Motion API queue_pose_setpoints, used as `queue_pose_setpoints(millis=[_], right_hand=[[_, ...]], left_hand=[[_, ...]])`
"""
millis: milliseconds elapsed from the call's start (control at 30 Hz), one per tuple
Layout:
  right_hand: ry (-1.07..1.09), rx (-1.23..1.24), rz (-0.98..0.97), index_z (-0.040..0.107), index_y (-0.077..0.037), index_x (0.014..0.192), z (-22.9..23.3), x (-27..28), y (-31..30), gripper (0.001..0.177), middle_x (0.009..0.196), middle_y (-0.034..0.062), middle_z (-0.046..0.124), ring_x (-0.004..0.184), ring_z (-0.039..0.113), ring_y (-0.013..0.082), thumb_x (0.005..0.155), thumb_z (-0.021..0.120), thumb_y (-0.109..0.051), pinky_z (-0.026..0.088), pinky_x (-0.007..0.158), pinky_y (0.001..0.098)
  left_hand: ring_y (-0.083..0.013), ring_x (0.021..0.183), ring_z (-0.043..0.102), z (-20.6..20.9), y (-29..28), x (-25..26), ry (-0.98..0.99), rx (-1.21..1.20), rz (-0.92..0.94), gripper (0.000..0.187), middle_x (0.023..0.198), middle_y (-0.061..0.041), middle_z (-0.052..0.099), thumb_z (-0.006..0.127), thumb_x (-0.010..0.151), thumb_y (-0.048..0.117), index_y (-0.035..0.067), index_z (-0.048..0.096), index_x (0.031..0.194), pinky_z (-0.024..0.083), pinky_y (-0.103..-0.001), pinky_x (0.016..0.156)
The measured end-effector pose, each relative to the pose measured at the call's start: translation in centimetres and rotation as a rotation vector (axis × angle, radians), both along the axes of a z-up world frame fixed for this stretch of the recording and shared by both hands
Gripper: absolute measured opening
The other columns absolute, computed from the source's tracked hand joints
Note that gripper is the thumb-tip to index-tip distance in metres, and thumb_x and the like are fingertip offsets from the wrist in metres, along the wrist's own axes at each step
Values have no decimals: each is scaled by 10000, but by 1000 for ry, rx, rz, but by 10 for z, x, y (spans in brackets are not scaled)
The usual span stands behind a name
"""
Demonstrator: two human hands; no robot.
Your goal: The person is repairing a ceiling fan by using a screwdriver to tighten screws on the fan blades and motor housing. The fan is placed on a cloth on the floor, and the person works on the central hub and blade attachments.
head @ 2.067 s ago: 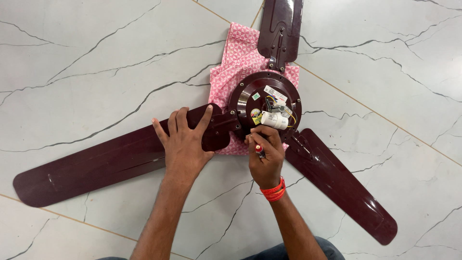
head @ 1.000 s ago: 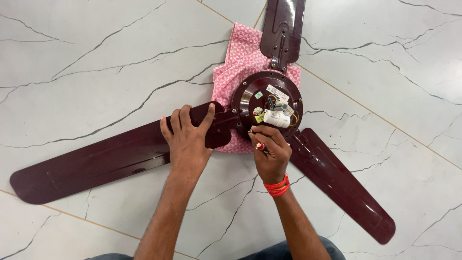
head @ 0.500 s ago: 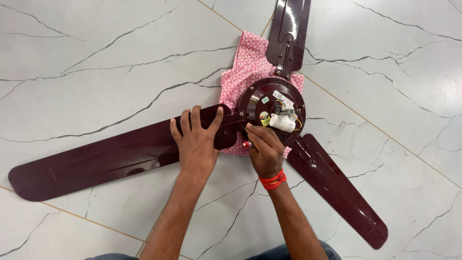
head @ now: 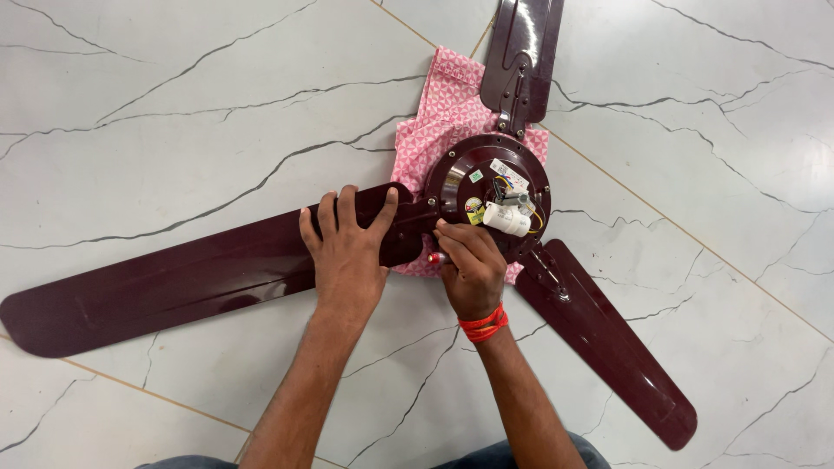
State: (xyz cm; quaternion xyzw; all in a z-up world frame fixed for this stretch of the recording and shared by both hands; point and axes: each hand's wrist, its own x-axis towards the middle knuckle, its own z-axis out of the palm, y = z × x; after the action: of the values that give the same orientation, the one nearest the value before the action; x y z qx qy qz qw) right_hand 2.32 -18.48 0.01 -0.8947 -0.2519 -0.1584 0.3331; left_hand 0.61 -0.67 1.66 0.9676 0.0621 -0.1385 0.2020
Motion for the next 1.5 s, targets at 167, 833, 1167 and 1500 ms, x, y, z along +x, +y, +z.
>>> queue_pose_setpoints(millis=[167,833,1167,1500], right_hand=[[17,15,-48,751,18,973,1,0,2,249,1042,92,743,955,713,248,767,724,154,603,830,351],[346,521,49,642,60,1189,25,-4,-37,294,1022,44,568,827,537,82,1099,601,-217,457,692,256],[273,587,-19,623,36,1155,11,-7,-47,231,1201,94,527,876,621,107,1096,653,-185,590,714,229],[109,318,-71,651,40,1120,21,-5,-34,245,1088,115,658,816,644,121,1002,750,-151,521,659,252]], left_hand=[[-384,1443,239,-1,0,-1,14,5,-7,1066,1520,-144,295,926,660,176,383,363,1541,171,-665,1176],[-398,1530,82,31,-15,-24,-30,45,-301,1049,1631,-230,161,874,734,359,242,276,1589,120,-650,1204],[-427,1525,35,23,13,-11,-53,-70,-250,1087,1630,-231,117,895,692,372,321,274,1583,154,-654,1197],[-410,1542,22,1,8,0,-81,4,-294,1137,1657,-207,99,914,689,342,370,247,1608,133,-680,1206]])
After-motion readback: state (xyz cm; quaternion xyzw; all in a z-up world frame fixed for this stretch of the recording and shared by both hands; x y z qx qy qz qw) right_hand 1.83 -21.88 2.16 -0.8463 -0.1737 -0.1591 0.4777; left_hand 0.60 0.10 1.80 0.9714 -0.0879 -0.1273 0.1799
